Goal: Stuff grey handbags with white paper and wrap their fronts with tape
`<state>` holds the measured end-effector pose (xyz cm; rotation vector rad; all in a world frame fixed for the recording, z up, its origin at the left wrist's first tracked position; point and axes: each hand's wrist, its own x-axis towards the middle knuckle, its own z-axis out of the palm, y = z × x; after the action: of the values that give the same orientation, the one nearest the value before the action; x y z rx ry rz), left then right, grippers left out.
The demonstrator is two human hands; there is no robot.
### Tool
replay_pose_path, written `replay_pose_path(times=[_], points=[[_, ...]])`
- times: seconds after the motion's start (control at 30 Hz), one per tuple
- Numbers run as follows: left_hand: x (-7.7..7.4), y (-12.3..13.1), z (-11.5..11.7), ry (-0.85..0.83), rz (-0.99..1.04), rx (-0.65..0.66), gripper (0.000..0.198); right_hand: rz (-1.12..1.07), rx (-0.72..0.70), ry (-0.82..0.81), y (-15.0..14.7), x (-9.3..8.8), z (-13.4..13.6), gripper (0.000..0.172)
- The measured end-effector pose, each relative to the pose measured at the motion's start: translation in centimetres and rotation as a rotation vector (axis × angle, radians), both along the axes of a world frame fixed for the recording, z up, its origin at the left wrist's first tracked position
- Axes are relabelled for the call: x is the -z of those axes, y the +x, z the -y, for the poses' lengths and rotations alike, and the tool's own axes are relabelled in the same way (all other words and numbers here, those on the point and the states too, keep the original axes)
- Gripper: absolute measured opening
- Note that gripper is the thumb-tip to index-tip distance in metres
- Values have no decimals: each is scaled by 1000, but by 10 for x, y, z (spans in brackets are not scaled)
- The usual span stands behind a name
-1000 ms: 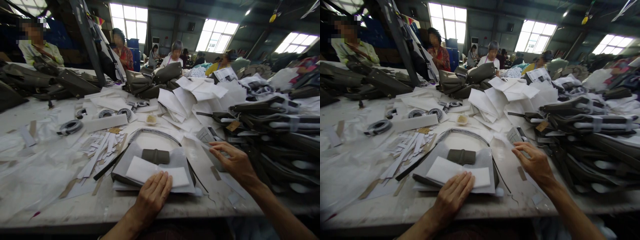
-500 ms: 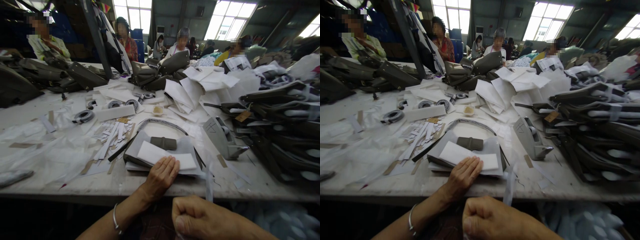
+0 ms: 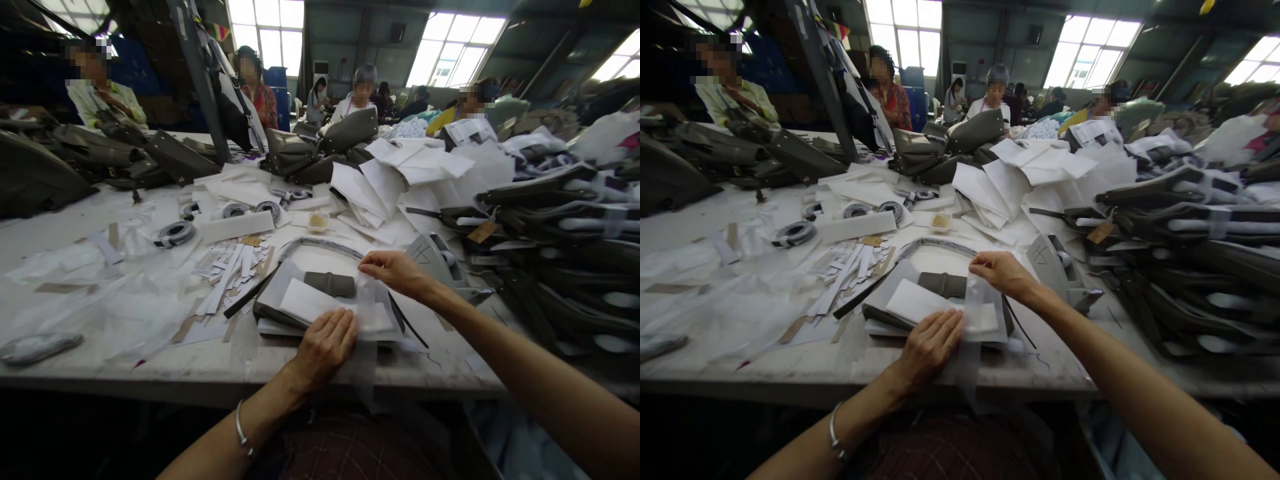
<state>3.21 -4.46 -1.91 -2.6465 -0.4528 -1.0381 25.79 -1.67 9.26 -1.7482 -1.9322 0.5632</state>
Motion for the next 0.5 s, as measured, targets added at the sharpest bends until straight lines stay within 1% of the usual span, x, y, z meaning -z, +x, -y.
replay_pose_path(times=[0.03,0.13,0.33,0.5], points=[[0,0,0,2,-17,-9,32,96,1,49,8,1,-10,19],[-2,-1,1,5,-48,-39,37,208,-36,95,21,8,-30,16],[-8,-4,3,4,-93,-62,45,431,-117,128,23,32,-56,14],[-7,-5,3,5,-102,-76,45,524,-148,143,25,51,-76,13]])
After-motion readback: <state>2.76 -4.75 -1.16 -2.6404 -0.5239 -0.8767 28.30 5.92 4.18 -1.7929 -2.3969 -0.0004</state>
